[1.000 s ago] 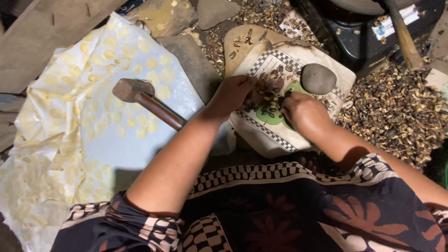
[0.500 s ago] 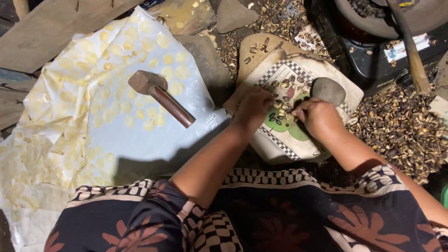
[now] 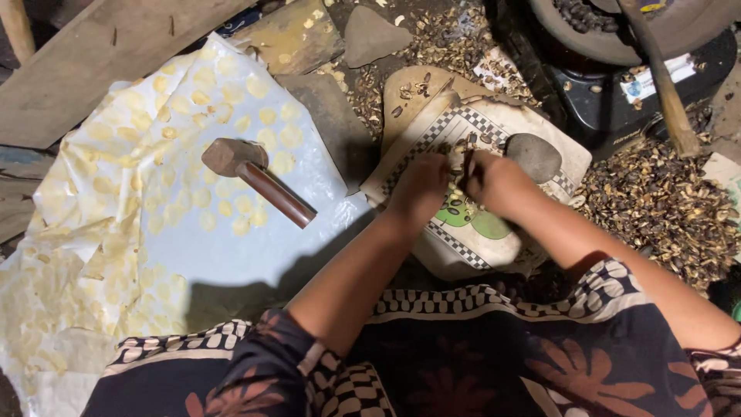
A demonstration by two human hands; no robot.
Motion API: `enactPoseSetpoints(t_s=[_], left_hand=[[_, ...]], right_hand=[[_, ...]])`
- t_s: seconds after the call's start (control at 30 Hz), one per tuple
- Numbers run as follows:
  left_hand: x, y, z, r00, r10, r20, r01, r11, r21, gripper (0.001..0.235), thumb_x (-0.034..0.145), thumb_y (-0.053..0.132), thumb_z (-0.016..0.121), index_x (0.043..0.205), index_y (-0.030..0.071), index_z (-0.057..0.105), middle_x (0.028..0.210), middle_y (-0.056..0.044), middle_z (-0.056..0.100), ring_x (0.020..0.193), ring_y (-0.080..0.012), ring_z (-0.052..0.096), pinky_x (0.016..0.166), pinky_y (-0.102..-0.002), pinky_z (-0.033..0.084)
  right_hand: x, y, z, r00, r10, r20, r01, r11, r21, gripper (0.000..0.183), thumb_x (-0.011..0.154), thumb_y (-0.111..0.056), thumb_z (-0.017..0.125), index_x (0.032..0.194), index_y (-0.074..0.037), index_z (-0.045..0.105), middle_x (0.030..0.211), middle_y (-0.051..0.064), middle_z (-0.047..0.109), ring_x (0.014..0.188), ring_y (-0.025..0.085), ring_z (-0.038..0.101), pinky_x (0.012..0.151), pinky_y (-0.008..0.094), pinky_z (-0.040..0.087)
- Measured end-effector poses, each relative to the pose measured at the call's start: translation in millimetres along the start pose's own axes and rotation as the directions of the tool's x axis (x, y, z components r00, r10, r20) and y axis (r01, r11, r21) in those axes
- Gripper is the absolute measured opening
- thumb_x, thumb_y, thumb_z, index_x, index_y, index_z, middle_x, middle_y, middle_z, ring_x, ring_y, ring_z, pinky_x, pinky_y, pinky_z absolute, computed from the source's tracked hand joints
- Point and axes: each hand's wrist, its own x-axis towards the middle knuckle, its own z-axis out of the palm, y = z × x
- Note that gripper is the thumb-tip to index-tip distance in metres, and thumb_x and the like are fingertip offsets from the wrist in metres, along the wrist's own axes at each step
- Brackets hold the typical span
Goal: Manually processing nuts by grinding them with a stone and cracking them with a wooden mallet
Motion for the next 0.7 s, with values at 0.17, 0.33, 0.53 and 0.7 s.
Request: enactPoseSetpoints(t_s=[0.17, 0.33, 0.53, 0.7], left_hand=[[-16, -11, -12, 0.991, -0.132, 0.002, 0.131, 0.983, -0.125, 0.021, 0.1, 0.027, 0.048, 0.099, 0.014, 0.063, 0.091, -0.01, 0.063, 0.077, -0.0303, 0.067, 0.056, -0.043, 0.052], [-19, -13, -20, 0.977, -0.212, 0.026, 0.214, 0.97, -0.117, 0.028, 0.096, 0.029, 0.048, 0.081, 0.011, 0.062, 0.079, -0.012, 0.066, 0.063, -0.0234, 0.061, 0.052, -0.04, 0.046], [-16, -18, -43, 0.938, -0.339, 0.077, 0.345, 0.88, -0.326, 0.041, 0.096, 0.032, 0.053, 0.116, 0.006, 0.076, 0.097, -0.025, 0.073, 0.083, -0.0337, 0.073, 0.061, -0.04, 0.053], [-15, -32, -63, 0.884, -0.468, -0.01, 0.359, 0.692, -0.626, 0.051, 0.106, 0.042, 0.057, 0.132, -0.001, 0.064, 0.105, -0.025, 0.072, 0.08, -0.0256, 0.075, 0.053, -0.037, 0.061]], right_hand=[[40, -10, -21, 0.991, -0.056, -0.118, 0.082, 0.969, 0.232, 0.015, 0.093, -0.013, 0.064, 0.104, -0.006, 0.072, 0.098, 0.024, 0.072, 0.095, 0.049, 0.07, 0.077, 0.056, 0.058], [58, -1, -8, 0.988, -0.142, -0.065, 0.144, 0.989, 0.029, 0.022, 0.09, -0.017, 0.07, 0.11, -0.01, 0.074, 0.108, 0.016, 0.072, 0.099, 0.042, 0.072, 0.084, 0.052, 0.061], [44, 6, -29, 0.989, 0.076, 0.131, -0.1, 0.976, 0.191, 0.024, 0.088, -0.023, 0.07, 0.111, -0.015, 0.072, 0.105, 0.019, 0.073, 0.107, 0.042, 0.07, 0.091, 0.053, 0.056], [33, -16, -16, 0.991, -0.08, 0.103, 0.063, 0.986, 0.153, 0.024, 0.082, -0.013, 0.072, 0.106, -0.009, 0.077, 0.1, 0.02, 0.076, 0.101, 0.043, 0.073, 0.089, 0.052, 0.059]])
